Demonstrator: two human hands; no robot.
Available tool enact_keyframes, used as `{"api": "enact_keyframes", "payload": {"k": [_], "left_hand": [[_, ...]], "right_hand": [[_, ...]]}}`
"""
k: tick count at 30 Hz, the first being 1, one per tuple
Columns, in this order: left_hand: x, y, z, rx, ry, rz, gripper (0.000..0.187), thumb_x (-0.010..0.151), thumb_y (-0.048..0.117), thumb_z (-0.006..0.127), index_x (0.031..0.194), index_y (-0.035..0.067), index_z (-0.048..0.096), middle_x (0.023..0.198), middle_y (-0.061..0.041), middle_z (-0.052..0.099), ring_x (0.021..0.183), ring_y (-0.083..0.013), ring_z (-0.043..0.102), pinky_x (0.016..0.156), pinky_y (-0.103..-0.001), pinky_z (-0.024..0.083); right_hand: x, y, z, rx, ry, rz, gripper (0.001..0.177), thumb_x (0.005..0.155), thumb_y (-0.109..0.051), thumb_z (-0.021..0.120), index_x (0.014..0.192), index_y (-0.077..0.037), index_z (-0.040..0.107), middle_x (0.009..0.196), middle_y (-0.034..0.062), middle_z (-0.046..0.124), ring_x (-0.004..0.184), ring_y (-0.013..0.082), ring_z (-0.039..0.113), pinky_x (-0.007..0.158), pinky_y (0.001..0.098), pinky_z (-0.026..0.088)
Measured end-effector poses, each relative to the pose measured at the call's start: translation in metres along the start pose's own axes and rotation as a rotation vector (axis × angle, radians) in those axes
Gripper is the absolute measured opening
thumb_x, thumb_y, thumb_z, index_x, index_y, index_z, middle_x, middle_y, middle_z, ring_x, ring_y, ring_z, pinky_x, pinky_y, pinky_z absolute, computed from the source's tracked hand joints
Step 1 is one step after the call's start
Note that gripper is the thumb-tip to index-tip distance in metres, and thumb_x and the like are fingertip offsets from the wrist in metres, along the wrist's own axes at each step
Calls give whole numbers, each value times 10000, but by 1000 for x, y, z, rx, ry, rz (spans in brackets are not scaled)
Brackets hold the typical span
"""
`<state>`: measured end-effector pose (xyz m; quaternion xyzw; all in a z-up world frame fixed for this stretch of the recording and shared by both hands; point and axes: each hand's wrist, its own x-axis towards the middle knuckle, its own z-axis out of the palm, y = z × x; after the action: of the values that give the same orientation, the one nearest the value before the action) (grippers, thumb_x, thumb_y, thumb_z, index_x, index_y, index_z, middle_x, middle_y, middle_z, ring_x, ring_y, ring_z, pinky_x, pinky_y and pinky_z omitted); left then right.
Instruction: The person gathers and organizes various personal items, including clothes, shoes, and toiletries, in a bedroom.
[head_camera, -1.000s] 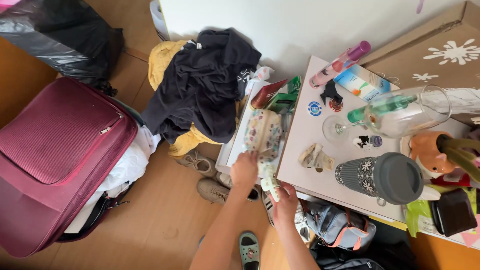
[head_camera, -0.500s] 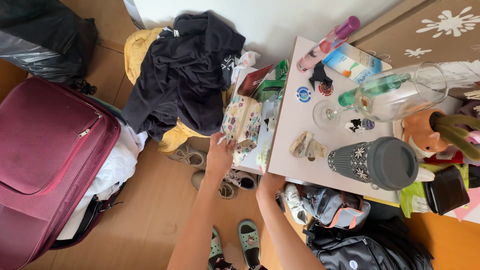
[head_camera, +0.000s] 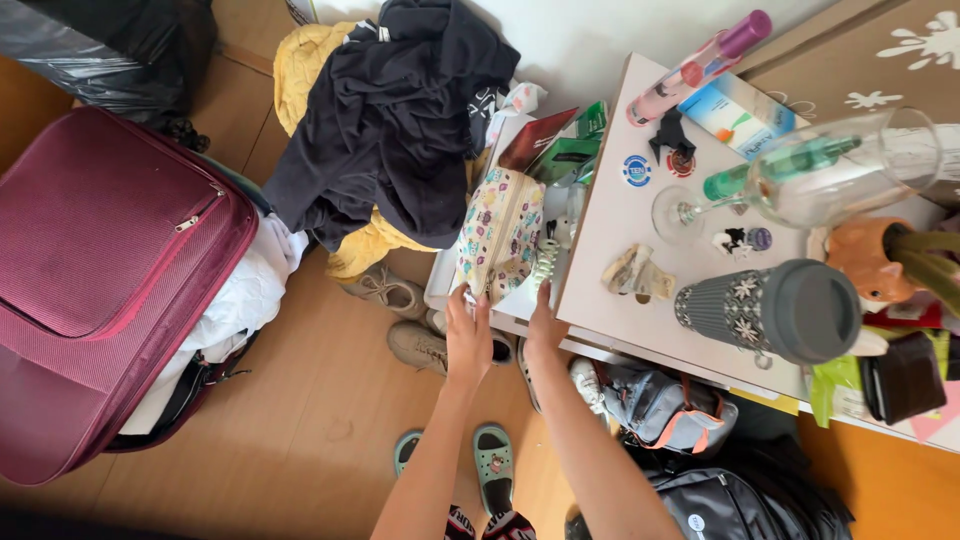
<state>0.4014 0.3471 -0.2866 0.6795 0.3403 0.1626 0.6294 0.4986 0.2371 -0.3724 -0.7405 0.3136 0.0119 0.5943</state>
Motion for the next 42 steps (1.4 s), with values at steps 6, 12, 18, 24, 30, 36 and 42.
{"api": "enact_keyframes", "payload": {"k": [6,12,18,24,30,36,42], "left_hand": [[-51,-37,6,-56,-16,-197,481,1062,393,493,1395,47,495,1289,-218,644,1207,-353,625,974,-445,498],[-152,-16,-27,-313,-156,-480,413,1024,359,501,1293,71,627,1073,-96,731,917,-163,669,793,-316,542],[-233,12,-27,-312,-334,-395,456,1056,363,435,1215,11,675,927,-91,764,803,-160,685,748,-282,561],[-275,74,0,-340,-567,-319,431,1051,341,431,1174,16,687,872,-78,733,785,-144,689,742,-285,563],[-301,114,26,-318,-712,-274,425,1063,324,443,1121,2,714,847,-67,732,765,-139,670,727,-271,520],[-308,137,57,-225,-719,-247,407,1053,303,447,1103,8,722,849,-58,742,756,-146,677,712,-284,522],[-327,166,102,-236,-621,-176,381,1067,272,459,1101,7,730,852,-51,737,757,-121,666,729,-270,528]], "right_hand": [[-103,-4,-86,-45,-212,-141,434,1002,-250,633,1368,-18,600,1399,83,641,1245,152,610,1048,270,458],[-206,-35,-203,-242,-344,-2,377,997,-239,619,1275,-3,716,1266,81,763,1182,168,686,1036,297,477],[-214,-9,-289,192,-319,10,324,937,-188,688,1177,30,709,1144,147,788,1107,197,733,987,312,532],[-233,-101,-364,272,-245,82,336,936,-254,676,1170,-14,697,1064,105,805,1019,191,757,868,299,543],[-201,-116,-444,335,-139,-56,308,930,-234,698,1161,-30,697,978,72,769,937,156,716,859,288,559],[-91,-124,-485,74,-30,-230,392,894,-279,791,1179,-44,661,964,73,702,878,145,644,775,295,527],[47,-224,-463,-302,-12,-560,595,806,-451,856,1157,-28,628,993,107,679,936,239,663,843,368,550]]}}
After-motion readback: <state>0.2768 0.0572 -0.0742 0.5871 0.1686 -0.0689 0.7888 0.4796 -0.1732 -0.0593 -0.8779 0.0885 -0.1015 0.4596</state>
